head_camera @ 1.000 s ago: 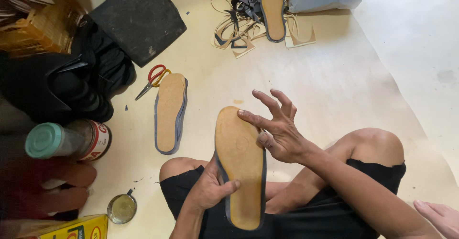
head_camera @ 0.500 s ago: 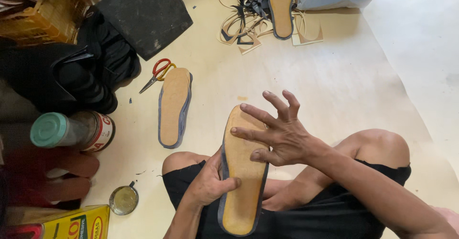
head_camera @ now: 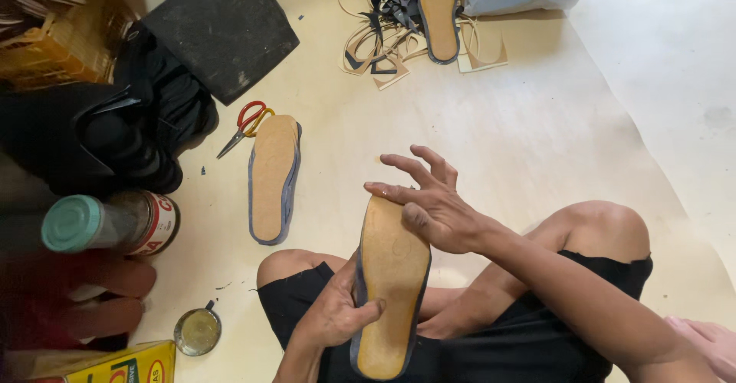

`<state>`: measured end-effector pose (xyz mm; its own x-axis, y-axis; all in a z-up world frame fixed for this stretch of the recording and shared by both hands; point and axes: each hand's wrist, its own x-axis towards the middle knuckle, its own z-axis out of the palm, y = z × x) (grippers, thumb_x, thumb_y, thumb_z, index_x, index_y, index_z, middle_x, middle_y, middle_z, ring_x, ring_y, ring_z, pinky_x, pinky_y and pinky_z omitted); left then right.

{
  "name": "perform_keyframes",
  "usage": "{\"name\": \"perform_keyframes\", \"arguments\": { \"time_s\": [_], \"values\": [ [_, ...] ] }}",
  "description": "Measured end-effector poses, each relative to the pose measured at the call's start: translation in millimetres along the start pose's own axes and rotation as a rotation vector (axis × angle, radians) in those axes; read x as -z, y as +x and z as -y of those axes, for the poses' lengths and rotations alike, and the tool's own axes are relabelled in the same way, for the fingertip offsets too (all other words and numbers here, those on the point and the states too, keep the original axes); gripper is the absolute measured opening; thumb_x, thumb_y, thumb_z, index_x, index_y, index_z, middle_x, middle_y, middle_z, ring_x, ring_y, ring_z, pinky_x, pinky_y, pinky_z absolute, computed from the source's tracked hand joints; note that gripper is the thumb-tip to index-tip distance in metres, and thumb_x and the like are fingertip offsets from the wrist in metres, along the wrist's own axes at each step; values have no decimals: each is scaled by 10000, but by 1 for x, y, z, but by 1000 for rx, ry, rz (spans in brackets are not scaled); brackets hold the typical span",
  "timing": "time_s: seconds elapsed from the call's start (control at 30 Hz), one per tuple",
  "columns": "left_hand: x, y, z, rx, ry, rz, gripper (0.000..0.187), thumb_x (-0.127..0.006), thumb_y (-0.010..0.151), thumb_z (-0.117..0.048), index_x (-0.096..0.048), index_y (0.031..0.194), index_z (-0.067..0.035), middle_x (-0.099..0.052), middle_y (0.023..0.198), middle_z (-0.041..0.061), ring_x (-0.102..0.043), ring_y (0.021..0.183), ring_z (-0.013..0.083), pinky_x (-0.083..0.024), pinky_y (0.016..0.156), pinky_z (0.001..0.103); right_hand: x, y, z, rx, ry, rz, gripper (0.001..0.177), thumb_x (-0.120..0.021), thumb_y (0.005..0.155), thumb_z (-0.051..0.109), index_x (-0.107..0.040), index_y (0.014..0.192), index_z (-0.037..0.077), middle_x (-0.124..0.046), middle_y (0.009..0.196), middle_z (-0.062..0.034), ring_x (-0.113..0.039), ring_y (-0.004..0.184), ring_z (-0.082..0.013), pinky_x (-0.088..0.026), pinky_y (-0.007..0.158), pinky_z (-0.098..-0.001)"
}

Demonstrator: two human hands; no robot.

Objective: The person sits on the floor and applies glue to the edges of shoe insoles using a small brush. They handle several insoles one by one, coating the perimeter and placing them aside.

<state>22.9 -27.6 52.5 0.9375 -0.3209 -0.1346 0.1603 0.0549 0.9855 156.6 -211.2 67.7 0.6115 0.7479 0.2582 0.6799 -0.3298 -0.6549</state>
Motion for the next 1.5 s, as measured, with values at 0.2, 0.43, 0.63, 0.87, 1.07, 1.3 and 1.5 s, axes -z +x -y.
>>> {"name": "perform_keyframes", "arguments": {
  "time_s": [0.2, 0.43, 0.63, 0.87, 1.07, 1.3, 1.5],
  "values": [
    [13, -8, 38, -81, -76, -157, 595, -652, 768, -108, -388, 1298, -56, -550, 1195, 71, -505, 1111, 159, -428, 948, 341, -7, -15, -17, -134, 284, -133, 682, -112, 904, 588, -523, 1280, 194, -310, 1445, -78, -163, 1349, -289, -230, 971, -525],
    [-2, 2, 17, -125, -415, -183, 681, -680, 741, -94, -349, 1333, -28, -539, 1238, 106, -525, 1115, 211, -435, 937, 354, -39, -32, -2, 109, 132, -247, 578, -129, 987, 511, -420, 1363, 183, -279, 1436, -176, -263, 1288, -347, -187, 1079, -486],
    [20, 8, 36, -118, -738, -565, 679, -616, 665, 52, -403, 1298, -67, -573, 1192, 152, -558, 1066, 294, -451, 922, 436, -61, -68, 21, 236, 105, -137, 423, -300, 959, 406, -554, 1237, 215, -373, 1295, -201, -302, 1223, -399, -195, 1061, -522],
    [30, 21, 41, 90, -863, -828, 670, -529, 704, 74, -427, 1342, -104, -576, 1199, 112, -544, 1089, 246, -444, 930, 354, -72, -68, 13, 224, 230, -108, 424, -445, 913, 328, -467, 1319, 210, -314, 1324, -186, -259, 1261, -375, -208, 1082, -550],
    [11, 19, 67, 20, -921, -451, 714, -523, 685, 129, -417, 1328, -164, -563, 1233, 198, -573, 1043, 395, -508, 809, 554, -93, -47, -24, -132, 360, -37, 785, -564, 675, 182, -362, 1425, 289, -347, 1323, -125, -237, 1262, -341, -138, 1032, -498],
    [11, 8, 58, -74, -985, -261, 626, -645, 733, 15, -382, 1298, -40, -575, 1125, 143, -583, 991, 254, -479, 858, 345, -81, -44, 7, 239, 152, -243, 487, -461, 888, 84, -368, 1346, 222, -469, 1135, -141, -415, 1074, -300, -289, 948, -413],
    [2, 4, 74, -62, -975, -102, 669, -679, 733, 7, -352, 1314, -44, -574, 1130, 135, -590, 990, 246, -490, 845, 336, -76, -35, -11, 203, 177, -361, 429, -519, 905, 106, -450, 1311, 226, -472, 1169, -95, -383, 1141, -249, -301, 983, -399]
  ]
}}
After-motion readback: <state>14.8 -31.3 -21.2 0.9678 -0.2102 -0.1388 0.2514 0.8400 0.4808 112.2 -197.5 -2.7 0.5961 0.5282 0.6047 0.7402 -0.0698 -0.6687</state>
